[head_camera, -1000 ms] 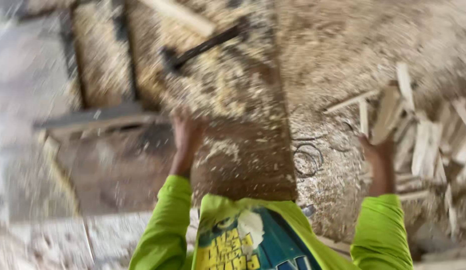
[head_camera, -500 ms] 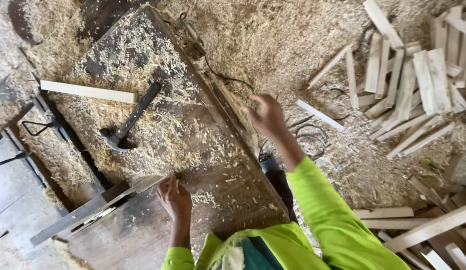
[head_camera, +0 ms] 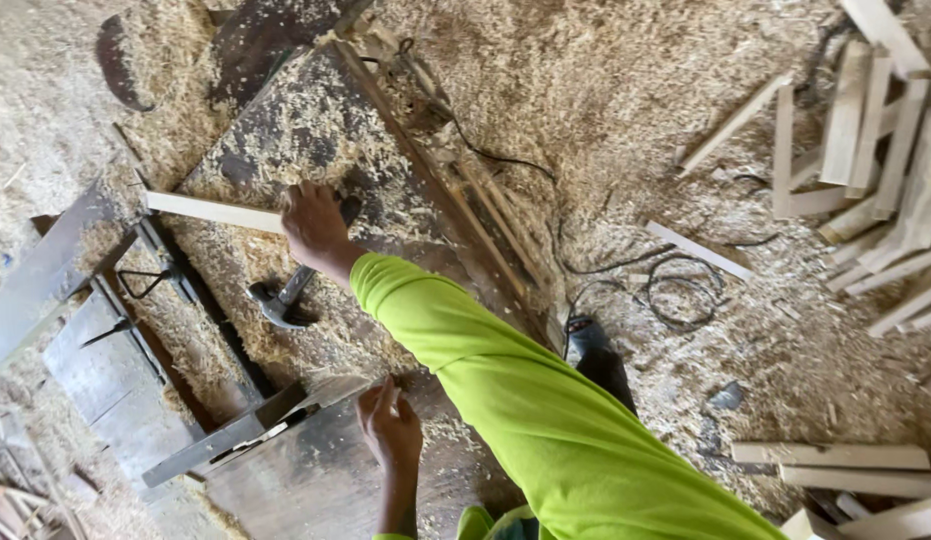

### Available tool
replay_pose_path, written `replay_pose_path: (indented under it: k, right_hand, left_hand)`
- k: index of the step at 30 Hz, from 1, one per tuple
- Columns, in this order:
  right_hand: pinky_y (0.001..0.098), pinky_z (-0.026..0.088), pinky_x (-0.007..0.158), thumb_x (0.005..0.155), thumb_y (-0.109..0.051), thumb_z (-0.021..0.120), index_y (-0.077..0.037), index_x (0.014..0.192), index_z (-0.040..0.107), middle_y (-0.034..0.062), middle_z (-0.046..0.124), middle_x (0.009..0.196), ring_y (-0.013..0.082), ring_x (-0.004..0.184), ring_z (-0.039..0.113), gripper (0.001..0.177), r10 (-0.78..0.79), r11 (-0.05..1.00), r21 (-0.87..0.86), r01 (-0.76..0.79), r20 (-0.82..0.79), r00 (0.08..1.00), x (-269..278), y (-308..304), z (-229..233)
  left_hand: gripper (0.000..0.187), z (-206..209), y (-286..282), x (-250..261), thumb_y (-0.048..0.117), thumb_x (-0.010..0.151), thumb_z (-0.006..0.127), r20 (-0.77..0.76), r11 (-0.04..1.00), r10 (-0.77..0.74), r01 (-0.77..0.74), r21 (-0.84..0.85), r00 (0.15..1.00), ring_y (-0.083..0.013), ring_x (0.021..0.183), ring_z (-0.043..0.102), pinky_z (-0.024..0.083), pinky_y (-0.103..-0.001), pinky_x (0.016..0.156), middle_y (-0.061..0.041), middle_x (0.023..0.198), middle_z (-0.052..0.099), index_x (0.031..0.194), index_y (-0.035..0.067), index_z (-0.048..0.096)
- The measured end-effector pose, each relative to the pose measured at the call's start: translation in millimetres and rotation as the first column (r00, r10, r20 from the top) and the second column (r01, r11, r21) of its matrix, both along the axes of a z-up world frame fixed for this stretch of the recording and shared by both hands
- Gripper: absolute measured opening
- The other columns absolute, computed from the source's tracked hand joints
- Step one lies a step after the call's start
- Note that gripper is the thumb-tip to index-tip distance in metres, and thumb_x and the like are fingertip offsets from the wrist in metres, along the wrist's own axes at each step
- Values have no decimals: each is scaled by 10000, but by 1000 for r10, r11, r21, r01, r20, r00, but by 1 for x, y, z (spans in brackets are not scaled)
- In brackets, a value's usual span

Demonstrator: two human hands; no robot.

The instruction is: The person aligns wood slats on a workbench, pushes them through a table saw to cut them, and places the cut pieces into a pile.

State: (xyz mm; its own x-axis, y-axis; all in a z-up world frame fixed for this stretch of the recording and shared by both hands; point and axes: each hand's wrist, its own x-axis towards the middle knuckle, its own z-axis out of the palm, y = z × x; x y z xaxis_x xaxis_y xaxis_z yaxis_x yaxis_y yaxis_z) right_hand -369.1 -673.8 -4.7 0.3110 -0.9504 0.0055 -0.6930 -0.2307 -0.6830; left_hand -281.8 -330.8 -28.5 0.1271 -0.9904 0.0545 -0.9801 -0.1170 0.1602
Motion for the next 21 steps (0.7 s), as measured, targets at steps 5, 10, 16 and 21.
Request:
replay_pose_path:
  k: [5,10,16,21]
  right_hand:
    - [389,473,1013,744,-239,787,-100,1077,711,37,620,1017,184,990,553,368,-9,967,255,-2,44,999,11,3,20]
    - [295,471,343,1000,-259,539,5,1283,509,110,672,818,152,484,584,388,-244,781,604,-158,528,813,-18,32,74]
    - [303,565,497,1063,-331,485,-10,1247,571,133,688,901,159,593,601,380,-162,863,380,-333,832,531,-126,169,110]
    - [331,618,738,940,-230,715,9,1315,584,137,722,1046,195,835,710,464,196,857,60,-513,881,431,-205,259,116]
  left_hand:
    - [308,-6,2,8,-2,894,719,-55,999,-35,36,18,998,-252,1038,630,580,-355,869,-105,1088,676,1197,45,749]
    - [218,-9,2,13,55,897,738,-28,999,-25,26,47,999,-227,1039,634,578,-368,861,-137,1109,674,1113,34,762]
    - [335,-15,-20,-49,200,950,626,-150,930,198,-137,342,969,-247,1109,649,558,-402,943,-160,1189,681,1220,17,699]
    - [483,-4,-13,-118,327,998,517,-688,738,557,101,667,465,-277,1165,664,544,-422,1002,-200,1266,676,1317,-16,632]
